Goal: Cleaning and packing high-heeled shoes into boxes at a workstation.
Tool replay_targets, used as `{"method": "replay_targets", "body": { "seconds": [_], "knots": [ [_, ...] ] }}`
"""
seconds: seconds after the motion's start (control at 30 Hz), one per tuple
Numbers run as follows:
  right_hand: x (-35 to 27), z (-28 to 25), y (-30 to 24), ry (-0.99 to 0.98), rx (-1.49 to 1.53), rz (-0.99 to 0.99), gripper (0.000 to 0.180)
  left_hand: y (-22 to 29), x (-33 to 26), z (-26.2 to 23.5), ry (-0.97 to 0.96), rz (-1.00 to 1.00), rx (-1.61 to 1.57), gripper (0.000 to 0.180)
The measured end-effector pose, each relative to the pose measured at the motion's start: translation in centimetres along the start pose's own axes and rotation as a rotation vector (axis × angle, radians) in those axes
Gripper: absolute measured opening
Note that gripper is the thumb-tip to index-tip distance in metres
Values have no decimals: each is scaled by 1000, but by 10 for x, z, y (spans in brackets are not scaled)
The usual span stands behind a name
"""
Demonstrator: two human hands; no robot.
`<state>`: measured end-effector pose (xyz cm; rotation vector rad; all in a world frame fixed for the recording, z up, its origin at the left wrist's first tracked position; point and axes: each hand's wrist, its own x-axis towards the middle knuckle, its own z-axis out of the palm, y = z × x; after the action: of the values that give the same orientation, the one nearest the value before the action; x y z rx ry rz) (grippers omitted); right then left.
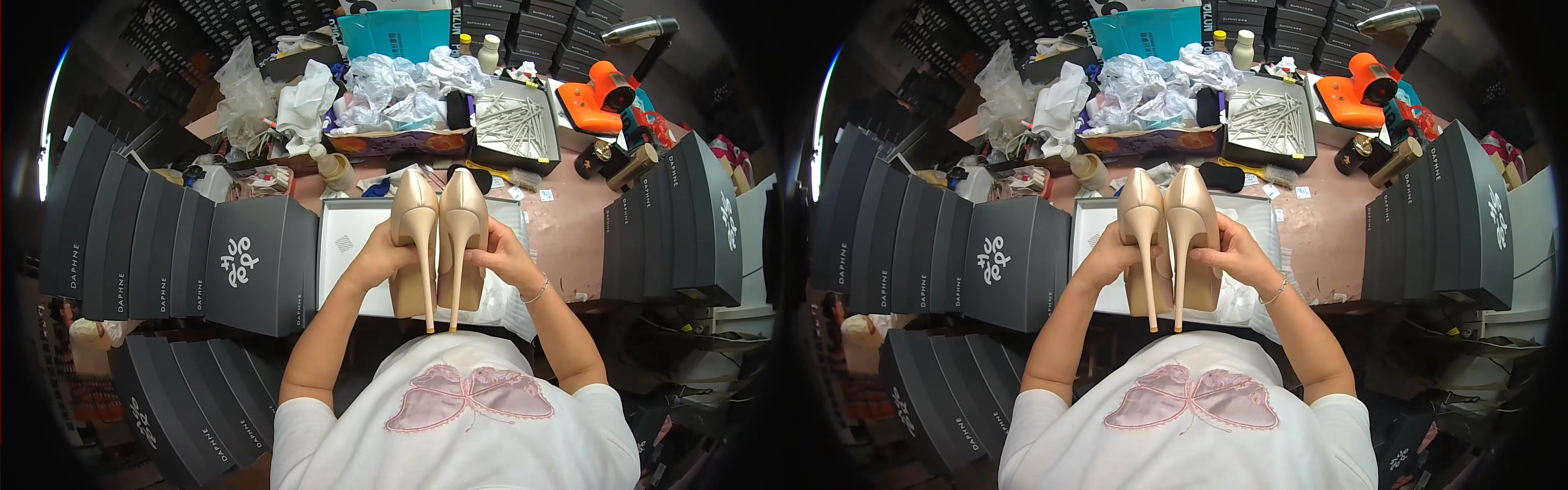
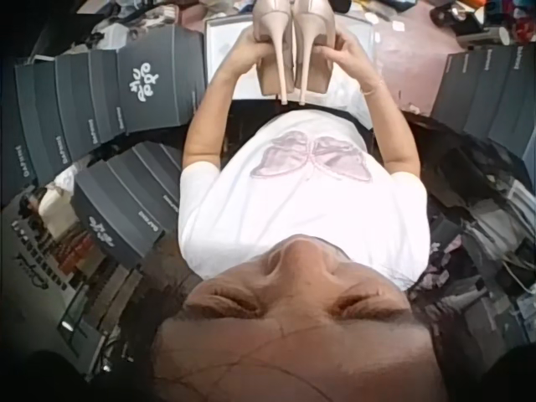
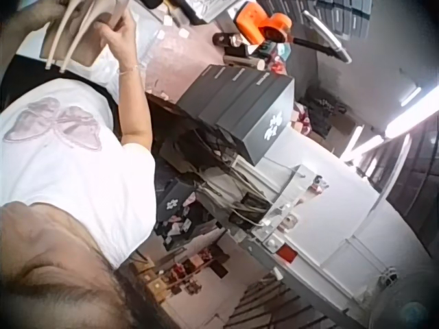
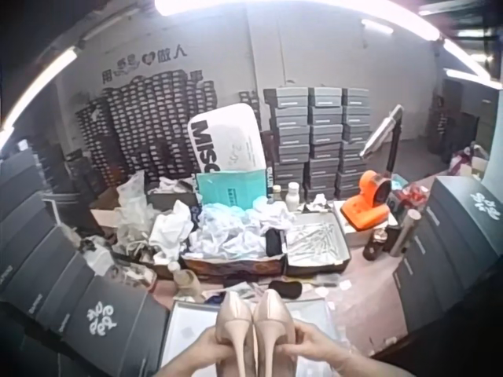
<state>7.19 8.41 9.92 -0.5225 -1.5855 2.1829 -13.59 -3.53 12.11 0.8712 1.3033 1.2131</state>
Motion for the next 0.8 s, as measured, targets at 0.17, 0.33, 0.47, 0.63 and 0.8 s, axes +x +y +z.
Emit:
{"method": "replay_targets", "body": {
  "seconds": [0.17,0.33,0.47,0.63,0.8],
  "knots": [
    [1,-1,0,-2,15,15,51,2,1,2,-3,-24,-18,26],
    [3,-2,-1,-10,30,34,50,-4,4,-1,-30,-39,-19,32],
    [3,-7,4,-49,204,87,49,-7,5,-5,-122,-61,-296,42],
    [4,-8,2,38,443,289,54,-13,6,-5,-154,-231,-828,41],
    [0,-11,9,52,395,265,58,-18,9,-1,-171,-244,-819,41]
  ]
}}
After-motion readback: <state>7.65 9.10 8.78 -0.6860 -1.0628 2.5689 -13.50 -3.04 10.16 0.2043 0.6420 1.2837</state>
